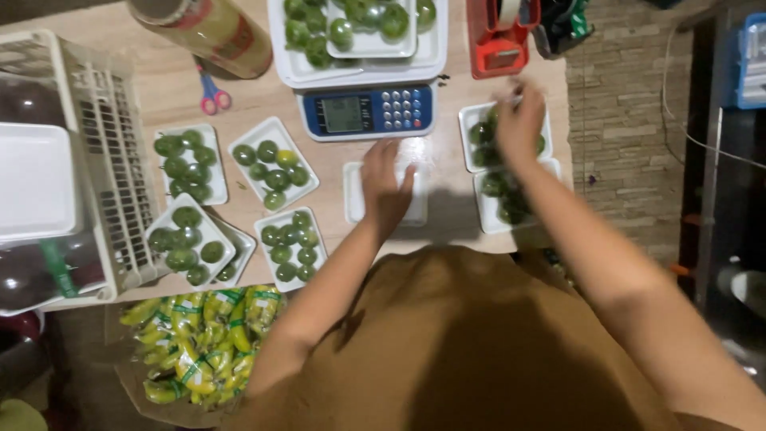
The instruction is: The person is placing eggplants into white foam trays and wrapping them with clear plastic film using a manual dispenser.
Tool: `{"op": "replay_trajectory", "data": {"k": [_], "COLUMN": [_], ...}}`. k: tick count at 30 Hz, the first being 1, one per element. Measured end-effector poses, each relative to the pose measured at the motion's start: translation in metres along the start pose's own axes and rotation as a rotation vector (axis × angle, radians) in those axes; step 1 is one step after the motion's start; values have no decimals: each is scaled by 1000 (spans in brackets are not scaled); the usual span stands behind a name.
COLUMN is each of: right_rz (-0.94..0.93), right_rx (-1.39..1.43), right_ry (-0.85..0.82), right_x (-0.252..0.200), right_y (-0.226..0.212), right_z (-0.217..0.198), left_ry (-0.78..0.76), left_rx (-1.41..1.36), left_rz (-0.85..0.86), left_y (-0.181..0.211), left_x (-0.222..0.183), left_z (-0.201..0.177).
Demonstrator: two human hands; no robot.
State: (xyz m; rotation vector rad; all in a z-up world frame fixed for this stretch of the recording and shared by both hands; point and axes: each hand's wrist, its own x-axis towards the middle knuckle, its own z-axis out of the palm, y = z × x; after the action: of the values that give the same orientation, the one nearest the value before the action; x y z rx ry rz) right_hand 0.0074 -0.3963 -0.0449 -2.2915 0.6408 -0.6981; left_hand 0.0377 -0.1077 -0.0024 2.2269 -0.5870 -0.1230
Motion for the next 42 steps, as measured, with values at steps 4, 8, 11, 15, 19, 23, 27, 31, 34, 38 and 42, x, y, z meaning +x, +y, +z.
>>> {"op": "replay_trajectory", "data": {"k": [4,8,11,15,19,23,27,31,34,38,42], "right_rz": [70,519,669,804,730,634,707,728,825,891,901], "right_rx": [-222,103,145,114,161,434,485,490,503,527,588], "right_ry": [-42,-267,-319,-345,-183,-58,-106,-108,-181,-192,-190], "right_x": [66,89,100,112,100,79,38,-14,-26,-43,-54], "right_y": [84,86,68,92,26,-27,-71,-39,-60,-52,-26], "right_z": [25,41,42,79,37,-1,-44,-47,-69,-75,-62], "left_ry": [-201,-417,-408,-411,-449,-458,-443,-428,-399,-298,-44], "left_rx": [-143,-117,-1,165,141,147,138,100,54,-58,-634], "left_rz": [-61,-307,-378,-410,-402,-396,-388,-414,-425,-429,-651], "left_y": [54,81,59,51,75,72,67,68,73,57,52], "left_x": [86,160,183,193,191,190,191,190,187,183,171], "left_z": [66,126,176,169,135,135,142,145,144,162,181]}}
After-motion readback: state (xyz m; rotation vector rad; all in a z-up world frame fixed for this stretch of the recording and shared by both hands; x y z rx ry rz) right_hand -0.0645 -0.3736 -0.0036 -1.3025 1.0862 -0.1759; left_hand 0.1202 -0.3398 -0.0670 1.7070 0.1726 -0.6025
